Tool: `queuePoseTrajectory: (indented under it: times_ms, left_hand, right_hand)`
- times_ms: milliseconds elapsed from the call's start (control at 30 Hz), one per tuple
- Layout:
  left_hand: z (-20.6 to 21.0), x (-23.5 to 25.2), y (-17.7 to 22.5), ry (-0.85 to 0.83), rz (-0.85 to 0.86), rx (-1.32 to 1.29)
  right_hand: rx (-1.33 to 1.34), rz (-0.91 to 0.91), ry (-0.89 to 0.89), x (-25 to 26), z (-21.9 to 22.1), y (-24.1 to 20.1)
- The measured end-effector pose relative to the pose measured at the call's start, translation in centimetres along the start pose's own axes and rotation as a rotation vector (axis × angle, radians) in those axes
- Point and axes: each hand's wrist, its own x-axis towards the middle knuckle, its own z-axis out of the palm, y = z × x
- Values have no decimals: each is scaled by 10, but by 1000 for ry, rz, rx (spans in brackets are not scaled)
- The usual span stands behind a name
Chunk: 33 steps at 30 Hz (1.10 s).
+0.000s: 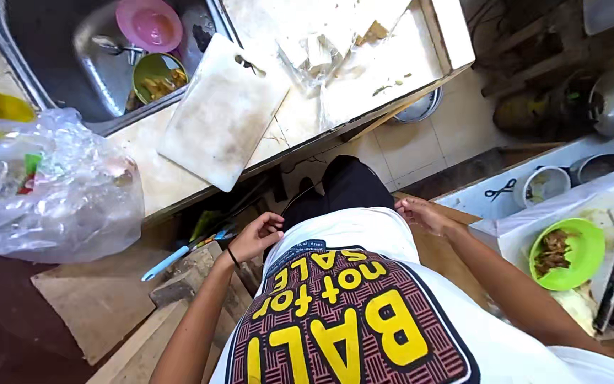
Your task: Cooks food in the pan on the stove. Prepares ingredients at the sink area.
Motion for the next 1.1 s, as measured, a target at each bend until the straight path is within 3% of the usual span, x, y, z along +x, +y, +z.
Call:
queuePoseTrajectory:
  times_ms: [67, 167, 233, 333, 467, 567, 667, 767, 833, 867, 1000, 1100]
  left_hand:
    - [-1, 15, 15, -54, 85, -61]
    - [-3, 42, 36, -138, 78, 30]
    - [-7, 58, 42, -78, 76, 137]
    - [-22, 73, 56, -4, 71, 284]
    - [-37, 84, 72, -35, -45, 269]
    - [-39, 93, 88, 84, -118, 237]
    - [-39, 99, 116, 143, -27, 176]
    - [-51, 102, 144, 175, 140, 122]
    - [-60, 102, 163, 264, 227, 88]
    - [-64, 102, 171, 327, 260, 54]
    - [-92, 98, 187, 662, 366, -85]
    - [-119, 87, 190, 938, 381, -227]
  right_hand:
    - [-85, 1, 116, 8, 12, -14]
    - [-281, -12, 149, 26, 26, -37]
    - [-398, -13, 150, 46, 24, -44]
    - [-298, -13, 141, 68, 12, -55]
    - [-212, -101, 167, 64, -2, -77]
    - [-251, -166, 119, 69, 5, -68]
    - [-247, -138, 22, 87, 11, -63]
    - [-160, -140, 218, 106, -14, -71]
    - [-138, -146, 470, 112, -26, -73]
    - [-174, -125, 505, 110, -30, -73]
    - [-405, -28, 225, 113, -55, -85]
    - [-529, -128, 371, 99, -77, -116]
